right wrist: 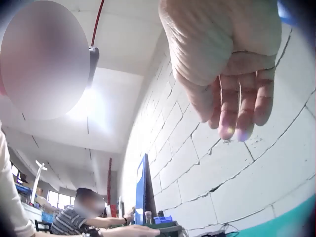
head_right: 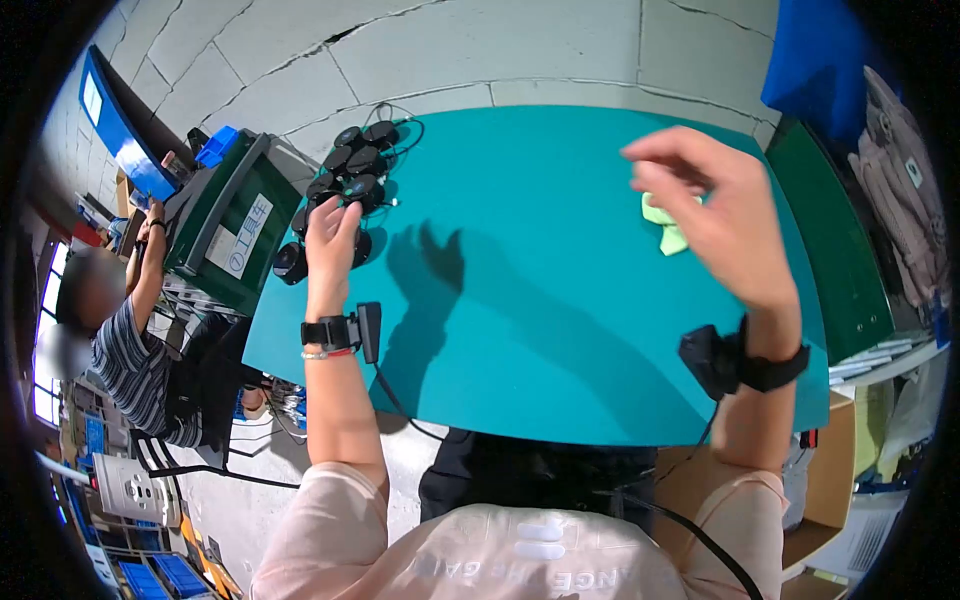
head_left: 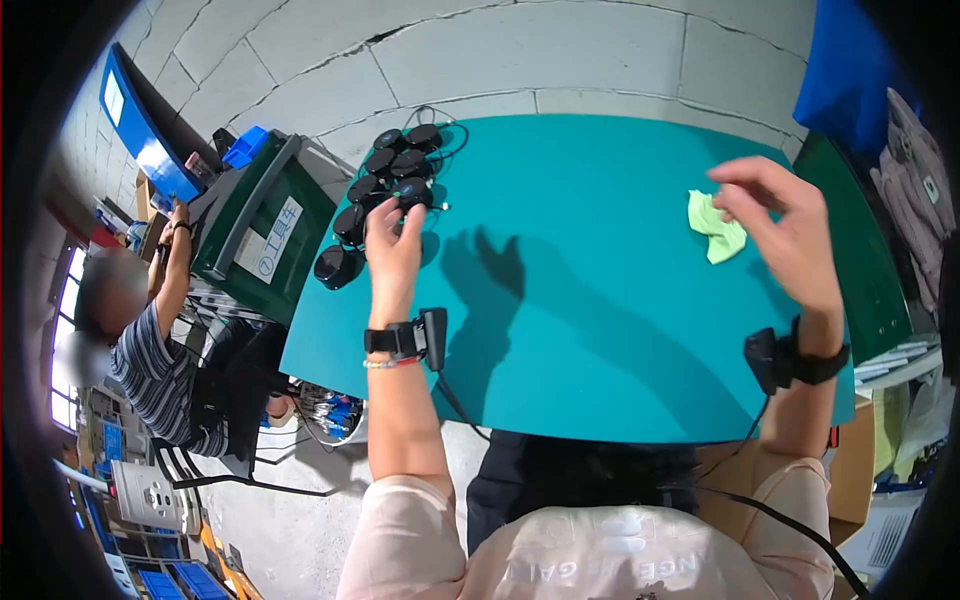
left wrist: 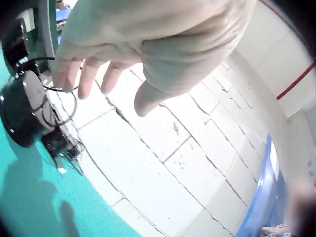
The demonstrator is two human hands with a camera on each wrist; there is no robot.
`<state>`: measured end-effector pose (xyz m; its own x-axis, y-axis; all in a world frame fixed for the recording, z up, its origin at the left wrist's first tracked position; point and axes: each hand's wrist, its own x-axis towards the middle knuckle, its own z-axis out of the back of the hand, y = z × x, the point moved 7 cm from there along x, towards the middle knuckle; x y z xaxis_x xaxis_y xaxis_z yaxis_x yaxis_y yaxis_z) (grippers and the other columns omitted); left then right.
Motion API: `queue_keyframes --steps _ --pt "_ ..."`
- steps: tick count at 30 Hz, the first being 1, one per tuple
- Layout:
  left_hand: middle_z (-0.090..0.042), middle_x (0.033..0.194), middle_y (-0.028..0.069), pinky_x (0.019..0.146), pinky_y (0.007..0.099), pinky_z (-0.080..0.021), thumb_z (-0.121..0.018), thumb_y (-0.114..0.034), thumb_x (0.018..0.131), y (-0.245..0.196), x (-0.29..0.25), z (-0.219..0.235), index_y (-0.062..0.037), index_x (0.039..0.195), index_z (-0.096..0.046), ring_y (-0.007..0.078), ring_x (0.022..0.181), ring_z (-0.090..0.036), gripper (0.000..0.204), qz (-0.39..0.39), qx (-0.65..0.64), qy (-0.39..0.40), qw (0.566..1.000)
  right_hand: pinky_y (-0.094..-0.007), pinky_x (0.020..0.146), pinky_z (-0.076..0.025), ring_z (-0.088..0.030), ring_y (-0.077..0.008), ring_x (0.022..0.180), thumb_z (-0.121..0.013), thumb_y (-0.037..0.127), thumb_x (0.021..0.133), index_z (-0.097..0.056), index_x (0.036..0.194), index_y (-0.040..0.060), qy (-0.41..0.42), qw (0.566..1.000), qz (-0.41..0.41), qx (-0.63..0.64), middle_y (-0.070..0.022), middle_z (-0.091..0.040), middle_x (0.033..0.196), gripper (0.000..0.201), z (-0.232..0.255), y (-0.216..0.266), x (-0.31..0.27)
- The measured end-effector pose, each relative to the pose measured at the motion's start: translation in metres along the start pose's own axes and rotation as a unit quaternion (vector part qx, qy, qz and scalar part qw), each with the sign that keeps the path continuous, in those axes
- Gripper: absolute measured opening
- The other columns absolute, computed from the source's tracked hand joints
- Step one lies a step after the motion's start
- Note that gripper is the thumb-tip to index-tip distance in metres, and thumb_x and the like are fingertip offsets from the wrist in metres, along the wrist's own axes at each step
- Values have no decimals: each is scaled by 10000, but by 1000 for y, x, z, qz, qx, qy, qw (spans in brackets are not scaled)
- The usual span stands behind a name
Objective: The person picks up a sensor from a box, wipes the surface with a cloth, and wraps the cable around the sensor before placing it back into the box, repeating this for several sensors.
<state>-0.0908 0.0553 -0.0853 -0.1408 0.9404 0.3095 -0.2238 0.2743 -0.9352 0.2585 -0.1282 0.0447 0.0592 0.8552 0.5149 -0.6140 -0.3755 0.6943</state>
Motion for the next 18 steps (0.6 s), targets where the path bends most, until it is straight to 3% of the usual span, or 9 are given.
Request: queue_keyframes --steps 2,3,4,6,10,11,13,14,18 --pt "-510 1224 207 893 379 -432 -676 -278 812 34 21 31 54 1240 -456 295 1068 -538 586 -44 121 -56 990 -219 653 -483 -597 -91 734 -596 104 861 -635 969 -3 9 999 17 35 -40 -634 797 157 -30 -1 29" --pt "-506 1213 222 928 383 -406 -711 -315 767 43 21 38 51 1258 -444 316 1110 -504 669 -22 156 -59 986 -222 646 -483 -595 -88 729 -606 107 854 -639 961 -2 17 997 31 68 -39 -636 793 156 -44 -1 40" --pt "-484 1239 219 970 391 -381 -756 -347 707 49 21 38 40 1286 -422 319 1168 -457 772 57 154 -14 986 -226 644 -482 -593 -89 724 -611 110 849 -643 955 0 31 995 30 94 -37 -638 794 156 -59 -2 47" --pt "-492 1233 215 968 376 -397 -786 -336 659 78 27 38 31 1300 -413 319 1149 -476 828 65 238 16 969 -237 644 -481 -593 -96 715 -622 120 841 -647 952 3 65 989 15 134 -39 -644 791 163 -84 -8 60" --pt "-574 1130 212 904 397 -458 -820 -226 584 67 26 42 51 1275 -428 334 1017 -577 841 30 271 -12 962 -261 636 -486 -599 -121 696 -638 164 833 -649 951 7 109 986 -2 128 -63 -656 779 197 -121 -32 59" --pt "-604 1090 191 885 379 -472 -833 -151 557 68 27 42 69 1248 -445 292 979 -604 823 70 280 11 957 -261 636 -486 -599 -121 696 -638 164 833 -649 951 7 110 985 -2 129 -63 -656 779 197 -121 -35 59" --pt "-602 1088 172 878 337 -472 -825 -89 560 34 14 24 76 1253 -439 244 993 -593 810 72 206 55 974 -275 641 -490 -602 -136 693 -643 205 833 -650 950 11 142 990 16 9 -87 -660 788 227 -125 -41 59" --pt "-600 1086 152 870 295 -473 -818 -26 563 14 6 8 83 1257 -433 195 1007 -581 801 74 129 100 984 -275 641 -490 -602 -136 693 -643 205 833 -650 950 11 139 990 13 11 -87 -660 788 227 -124 -44 61" --pt "-603 1062 127 859 321 -472 -836 -83 572 -82 -20 -68 50 1234 -449 194 988 -579 778 -63 -34 217 973 -274 640 -482 -596 -137 691 -634 319 858 -635 977 5 120 981 -48 142 -74 -646 793 335 -107 -49 70"
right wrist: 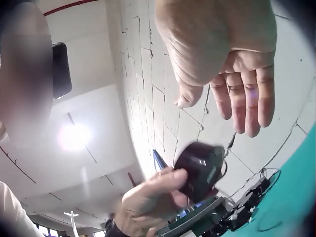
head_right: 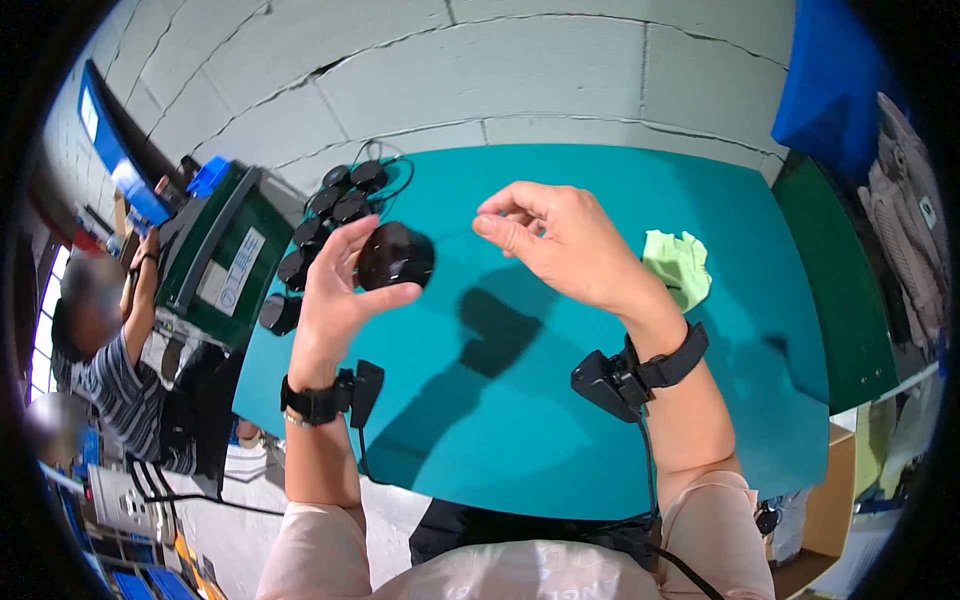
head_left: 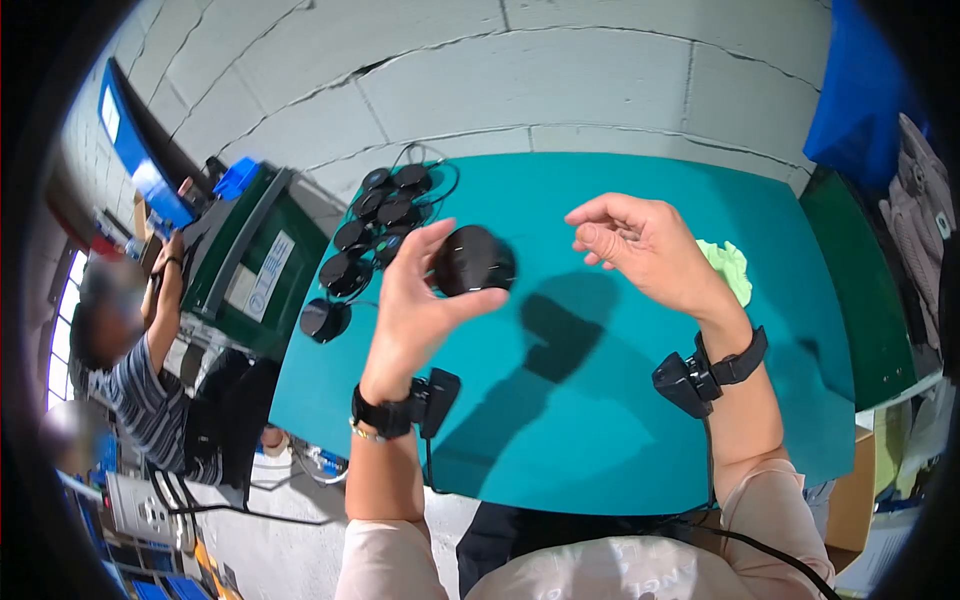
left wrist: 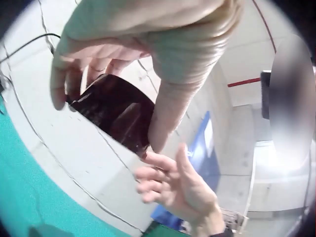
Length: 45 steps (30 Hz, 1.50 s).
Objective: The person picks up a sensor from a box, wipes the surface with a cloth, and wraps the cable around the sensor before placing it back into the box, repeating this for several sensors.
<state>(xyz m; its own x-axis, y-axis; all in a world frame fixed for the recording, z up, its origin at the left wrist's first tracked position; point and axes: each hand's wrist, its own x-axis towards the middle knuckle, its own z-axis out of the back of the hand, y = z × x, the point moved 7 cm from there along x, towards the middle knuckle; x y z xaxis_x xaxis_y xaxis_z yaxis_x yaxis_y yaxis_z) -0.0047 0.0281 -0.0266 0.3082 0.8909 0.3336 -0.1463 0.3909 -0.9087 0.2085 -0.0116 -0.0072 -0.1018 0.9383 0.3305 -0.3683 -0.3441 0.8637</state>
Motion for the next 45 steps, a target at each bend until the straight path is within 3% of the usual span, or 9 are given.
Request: queue_keyframes --steps 4,7,16,20,24,26,35,42,45 --pt "-541 1171 120 927 326 -433 -856 -64 554 -74 16 -70 17 1292 -393 191 1089 -526 875 -90 -21 110 990 -269 623 -471 -582 -114 695 -604 401 878 -586 1062 -32 -65 990 80 101 -56 -633 804 471 22 12 -5" --pt "-535 1184 118 924 326 -430 -860 -72 545 -92 27 -95 18 1307 -381 195 1093 -521 905 -146 -36 129 980 -255 582 -482 -591 -103 729 -601 324 890 -559 1134 -36 -34 988 28 151 -63 -640 888 438 49 19 -13" --pt "-491 1271 135 967 366 -402 -893 -227 511 -100 35 -91 -20 1257 -487 236 1168 -491 874 -358 55 62 930 -301 689 -551 -624 -151 867 -591 143 872 -494 1238 -64 -42 971 52 230 -112 -634 1030 432 60 18 -12" --pt "-497 1261 132 970 370 -393 -886 -231 519 -104 33 -79 -37 1216 -535 242 1181 -479 804 -352 171 29 920 -307 713 -548 -614 -145 883 -579 108 877 -463 1269 -51 -47 973 47 223 -106 -621 1047 438 48 16 -7" --pt "-553 1060 99 881 356 -454 -833 -109 595 -88 41 -73 -52 1159 -564 259 1105 -510 628 -317 25 40 947 -299 725 -539 -606 -139 886 -573 98 881 -462 1272 -36 -50 971 59 226 -91 -613 1044 428 39 19 -7" --pt "-546 1078 84 822 302 -493 -802 -37 638 -73 46 -81 -28 1149 -558 202 1004 -577 566 -148 -166 113 968 -294 740 -531 -596 -137 900 -568 90 883 -462 1272 -25 -44 972 63 222 -84 -604 1042 419 36 19 -7" --pt "-646 969 123 749 263 -532 -704 13 764 -80 46 -74 32 1030 -622 180 882 -640 279 -249 -121 12 961 -301 733 -531 -591 -149 922 -575 76 874 -430 1273 -48 -32 976 71 202 -96 -593 1048 442 32 21 -11" --pt "-661 854 91 539 205 -483 -700 -124 809 -62 60 -73 -14 930 -691 93 637 -604 163 -193 -157 -12 968 -281 674 -540 -603 -140 880 -583 92 875 -460 1230 -65 -51 971 46 229 -86 -600 1005 407 29 18 -11" --pt "-668 841 83 584 236 -499 -659 -164 852 -57 63 -74 3 930 -692 103 681 -609 187 -154 -145 4 977 -274 649 -545 -617 -136 846 -576 101 881 -486 1202 -63 -44 975 -11 216 -84 -616 968 371 27 17 -10"
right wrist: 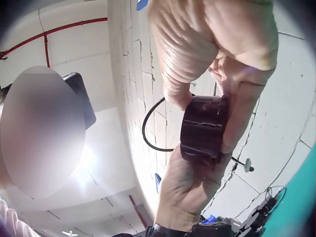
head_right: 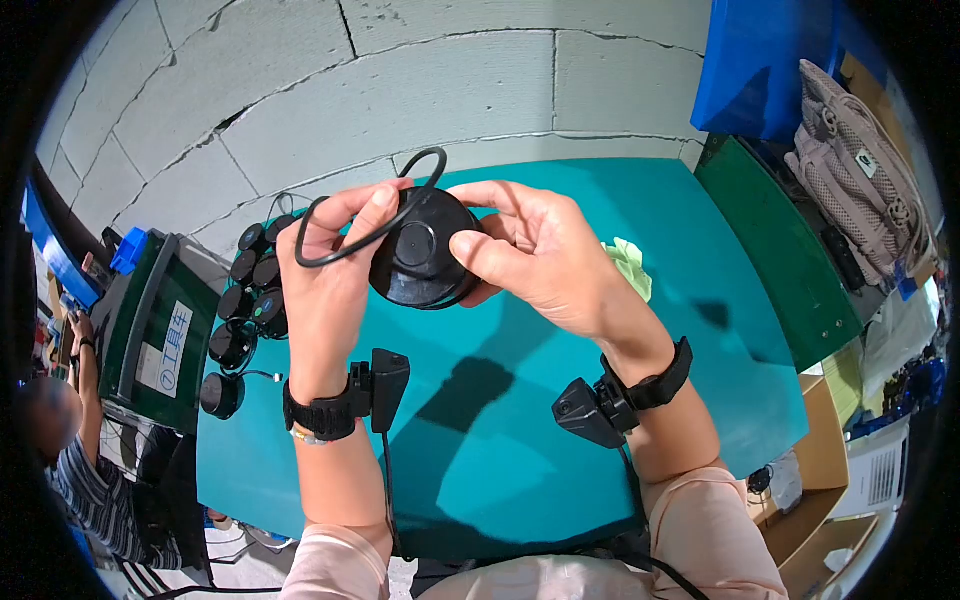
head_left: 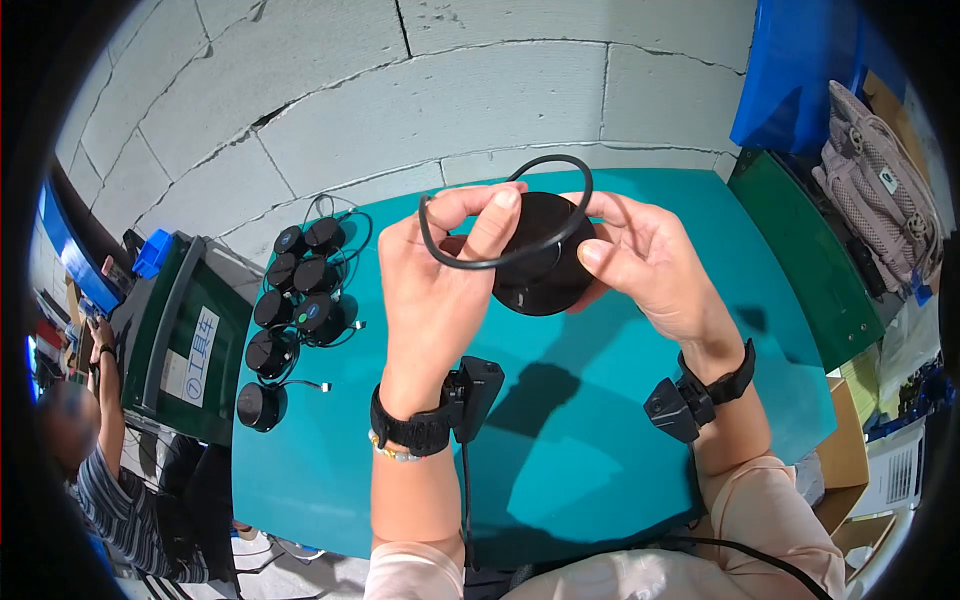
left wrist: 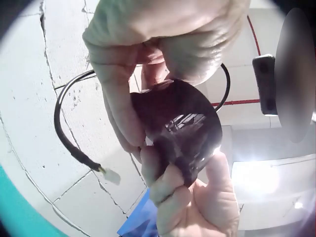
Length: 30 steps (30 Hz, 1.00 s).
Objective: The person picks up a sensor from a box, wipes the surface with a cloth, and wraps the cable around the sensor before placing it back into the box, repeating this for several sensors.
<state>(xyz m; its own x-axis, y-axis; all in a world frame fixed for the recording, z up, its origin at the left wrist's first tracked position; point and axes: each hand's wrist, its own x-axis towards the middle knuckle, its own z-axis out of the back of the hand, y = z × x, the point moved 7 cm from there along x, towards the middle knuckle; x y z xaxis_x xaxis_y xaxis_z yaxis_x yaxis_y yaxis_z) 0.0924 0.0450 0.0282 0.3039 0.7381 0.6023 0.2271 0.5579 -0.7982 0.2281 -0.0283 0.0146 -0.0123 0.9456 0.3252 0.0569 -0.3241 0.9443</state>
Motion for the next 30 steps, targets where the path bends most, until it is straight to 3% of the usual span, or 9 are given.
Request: queue_keyframes --steps 3,6,10,13,20,23,27,29,30 --pt "-672 857 76 645 251 -498 -652 -206 864 0 0 1 8 949 -688 111 738 -608 232 23 -19 20 999 -264 639 -545 -628 -132 813 -572 112 884 -500 1189 -63 -25 1000 -13 2 -85 -631 939 359 1 -1 0" --pt "-667 878 77 663 230 -481 -705 -227 818 7 -4 -3 -2 1024 -659 99 759 -595 309 210 -156 57 964 -255 625 -540 -633 -130 811 -583 123 880 -502 1191 -60 -55 998 -4 -1 -85 -640 940 370 6 0 0" --pt "-641 841 35 680 224 -474 -724 -249 792 1 -6 -11 15 995 -644 84 770 -576 343 100 6 84 991 -255 620 -538 -616 -114 776 -614 152 868 -506 1186 -69 -43 999 -13 -26 -56 -628 856 402 3 -2 -1" --pt "-648 930 47 766 242 -468 -595 -174 893 14 -7 -14 12 1048 -639 94 848 -581 245 138 -37 111 984 -258 598 -526 -602 -95 737 -642 191 855 -524 1162 -94 -34 999 3 -30 -44 -620 798 435 6 -6 1" --pt "-638 1025 90 766 284 -520 -353 -351 993 25 -15 -28 33 1168 -548 135 873 -618 465 230 -143 124 955 -261 603 -530 -626 -115 736 -667 227 841 -532 1160 -100 -47 998 -7 -49 -90 -656 872 476 23 -9 3" --pt "-611 1047 115 786 345 -543 -535 -241 927 15 -18 -40 46 1195 -494 170 928 -614 395 190 -89 229 951 -270 624 -530 -635 -137 732 -669 261 845 -560 1131 -80 -75 997 -8 -17 -104 -656 868 458 29 -8 5" --pt "-603 1054 134 823 369 -536 -603 -165 876 19 -12 -30 65 1174 -495 190 957 -608 392 214 -165 190 944 -295 634 -519 -639 -183 693 -674 290 828 -612 1046 -30 -181 978 25 -104 -144 -649 825 392 74 -2 0" --pt "-601 1059 138 856 376 -525 -594 -123 869 21 -7 -21 79 1149 -498 191 965 -605 359 201 -269 117 935 -333 654 -511 -646 -250 713 -747 283 727 -628 954 -58 -204 864 27 -460 -176 -648 814 426 99 4 -7" --pt "-596 1061 147 887 381 -512 -606 -66 843 20 -6 -17 85 1147 -491 197 970 -603 358 190 -292 95 932 -333 654 -511 -646 -250 713 -747 283 727 -628 954 -58 -196 867 34 -458 -176 -648 814 426 107 0 -9"
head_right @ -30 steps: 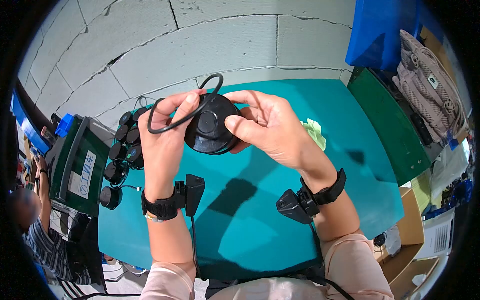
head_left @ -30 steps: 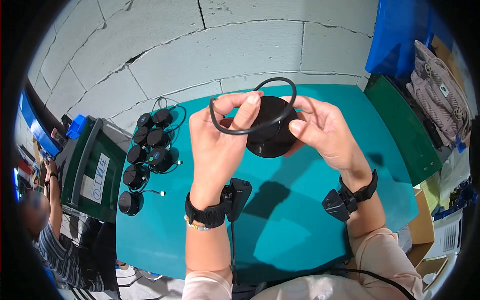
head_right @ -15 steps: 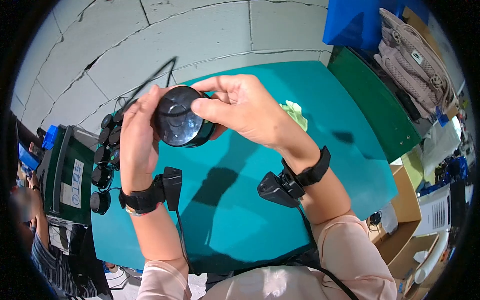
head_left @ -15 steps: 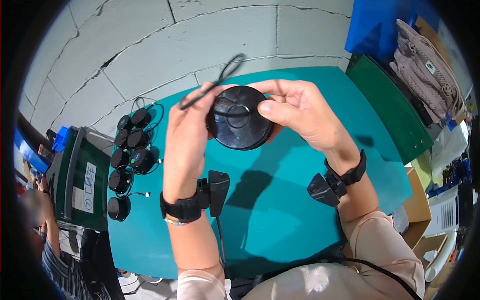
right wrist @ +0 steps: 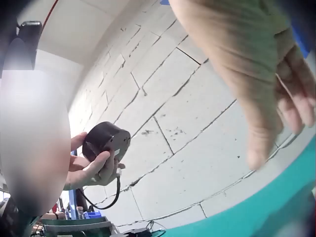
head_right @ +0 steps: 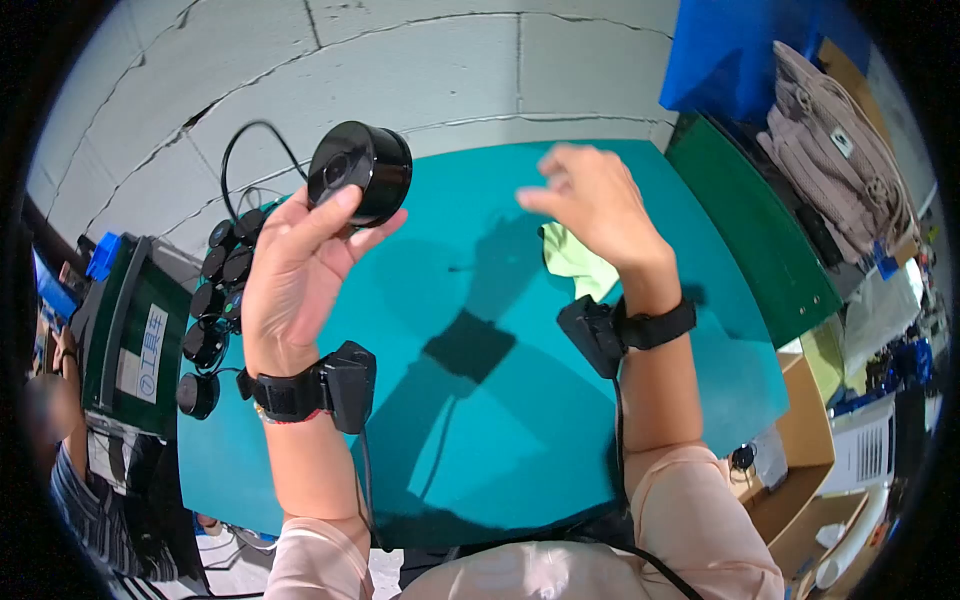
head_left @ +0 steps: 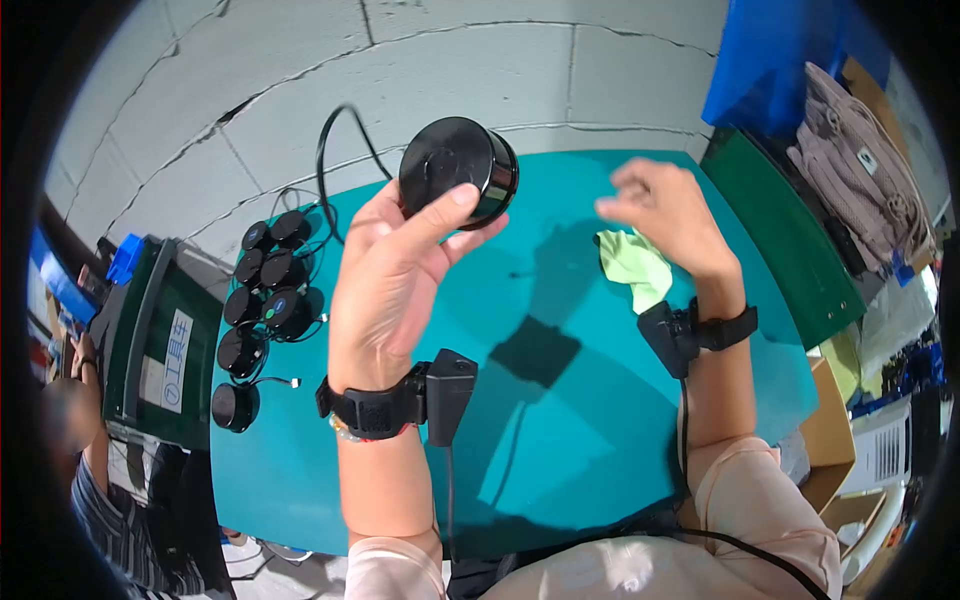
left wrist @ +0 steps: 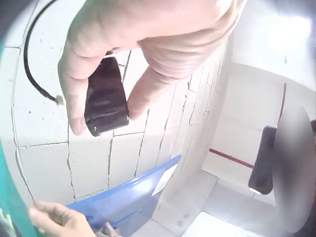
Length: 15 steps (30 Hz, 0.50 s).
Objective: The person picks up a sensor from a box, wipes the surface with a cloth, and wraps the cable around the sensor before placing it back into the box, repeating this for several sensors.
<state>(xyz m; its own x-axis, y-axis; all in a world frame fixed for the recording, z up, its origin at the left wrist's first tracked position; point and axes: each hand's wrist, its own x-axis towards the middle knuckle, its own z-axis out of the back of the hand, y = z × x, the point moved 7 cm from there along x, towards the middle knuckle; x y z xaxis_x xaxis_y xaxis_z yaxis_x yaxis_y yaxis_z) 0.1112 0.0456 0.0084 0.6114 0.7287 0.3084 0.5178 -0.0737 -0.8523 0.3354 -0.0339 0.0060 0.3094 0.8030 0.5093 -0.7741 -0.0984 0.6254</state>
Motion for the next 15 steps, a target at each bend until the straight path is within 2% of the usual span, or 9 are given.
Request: queue_keyframes --steps 2,3,4,5,6,8,11,12,15 --pt "-594 1061 150 890 383 -511 -614 -45 829 0 2 8 87 1148 -485 202 974 -601 369 -27 33 -27 999 -349 657 -490 -647 -268 755 -793 220 637 -637 925 -52 128 965 -35 -227 -168 -656 802 425 -17 -27 -7" --pt "-591 1060 153 892 384 -510 -623 -23 814 -1 3 13 90 1150 -479 207 979 -598 382 -44 61 -47 996 -349 657 -490 -647 -268 755 -793 220 637 -637 925 -52 128 966 -27 -225 -168 -656 802 425 -21 -29 -8" --pt "-592 1043 103 874 336 -489 -722 -38 742 2 3 19 52 1209 -464 180 942 -591 542 -26 67 -67 995 -360 663 -490 -639 -295 759 -806 200 603 -648 878 -30 158 950 -59 -264 -170 -652 795 391 -27 -37 -11" --pt "-592 1043 103 874 336 -489 -722 -38 742 1 3 19 52 1209 -464 180 942 -591 542 -31 68 -69 995 -370 669 -489 -632 -323 762 -819 180 569 -660 831 -8 187 930 -92 -303 -172 -648 787 359 -32 -46 -13" --pt "-582 1057 105 873 324 -485 -740 -46 727 -1 3 19 56 1220 -457 177 952 -585 578 -45 105 -74 991 -370 669 -489 -632 -323 762 -819 180 569 -660 831 -8 186 931 -87 -303 -172 -648 787 359 -37 -51 -11" --pt "-556 1094 120 860 290 -482 -783 -64 689 -6 2 16 78 1280 -406 176 984 -569 715 -54 151 -75 984 -396 711 -515 -641 -335 842 -819 145 576 -663 840 -3 276 873 -155 -371 -170 -662 862 341 -53 -78 -14" --pt "-555 1091 131 852 271 -485 -786 -66 685 -7 -1 10 90 1324 -352 186 993 -568 788 -82 205 -94 971 -400 726 -519 -639 -338 858 -822 138 581 -662 823 -2 259 870 -146 -394 -167 -664 868 322 -66 -87 -14" --pt "-555 1091 131 852 271 -485 -786 -66 685 -7 -1 8 90 1324 -352 186 993 -568 788 -84 205 -92 971 -401 729 -522 -639 -336 863 -797 113 599 -662 808 3 276 868 -151 -385 -172 -662 872 272 -68 -81 -16" --pt "-577 1090 105 877 310 -470 -819 -86 658 -6 -2 4 34 1304 -433 190 1011 -573 762 -74 200 -87 973 -403 719 -520 -644 -328 840 -753 104 646 -665 822 5 303 861 -161 -374 -184 -659 859 221 -69 -81 -21"
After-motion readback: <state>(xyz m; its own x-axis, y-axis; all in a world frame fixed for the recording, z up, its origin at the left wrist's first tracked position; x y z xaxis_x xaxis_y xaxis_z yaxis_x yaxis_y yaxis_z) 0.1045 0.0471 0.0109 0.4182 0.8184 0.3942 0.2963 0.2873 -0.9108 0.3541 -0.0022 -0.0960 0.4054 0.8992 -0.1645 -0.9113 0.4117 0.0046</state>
